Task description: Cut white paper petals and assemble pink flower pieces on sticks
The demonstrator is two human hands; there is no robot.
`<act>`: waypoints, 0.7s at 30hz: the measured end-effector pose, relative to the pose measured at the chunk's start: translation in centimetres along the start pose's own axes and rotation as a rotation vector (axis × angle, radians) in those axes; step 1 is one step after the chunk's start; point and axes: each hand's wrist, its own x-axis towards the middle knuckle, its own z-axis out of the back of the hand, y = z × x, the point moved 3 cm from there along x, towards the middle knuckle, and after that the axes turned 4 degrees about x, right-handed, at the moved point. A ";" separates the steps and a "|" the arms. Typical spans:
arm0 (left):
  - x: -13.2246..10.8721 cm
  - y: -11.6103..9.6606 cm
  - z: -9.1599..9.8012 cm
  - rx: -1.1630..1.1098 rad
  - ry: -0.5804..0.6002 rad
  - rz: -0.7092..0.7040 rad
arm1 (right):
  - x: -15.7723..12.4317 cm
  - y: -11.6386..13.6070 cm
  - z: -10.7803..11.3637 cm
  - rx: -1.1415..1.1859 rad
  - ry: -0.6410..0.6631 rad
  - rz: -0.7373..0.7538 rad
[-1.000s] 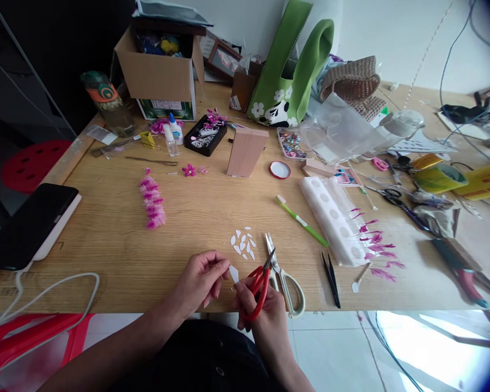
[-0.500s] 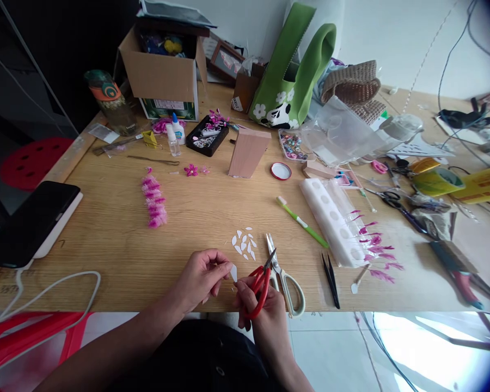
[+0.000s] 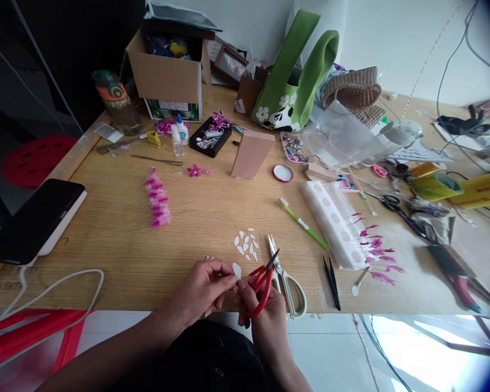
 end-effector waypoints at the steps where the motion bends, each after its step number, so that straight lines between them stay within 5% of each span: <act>1: 0.0 0.1 0.0 -0.018 -0.012 0.002 | 0.0 0.0 -0.1 -0.002 0.003 0.003; 16: -0.2 0.0 0.3 -0.240 -0.113 -0.041 | 0.1 0.6 -0.8 -0.101 0.008 0.000; 21: 0.3 -1.3 1.7 -0.252 -0.192 -0.132 | 0.8 3.3 2.4 -0.527 -0.105 0.198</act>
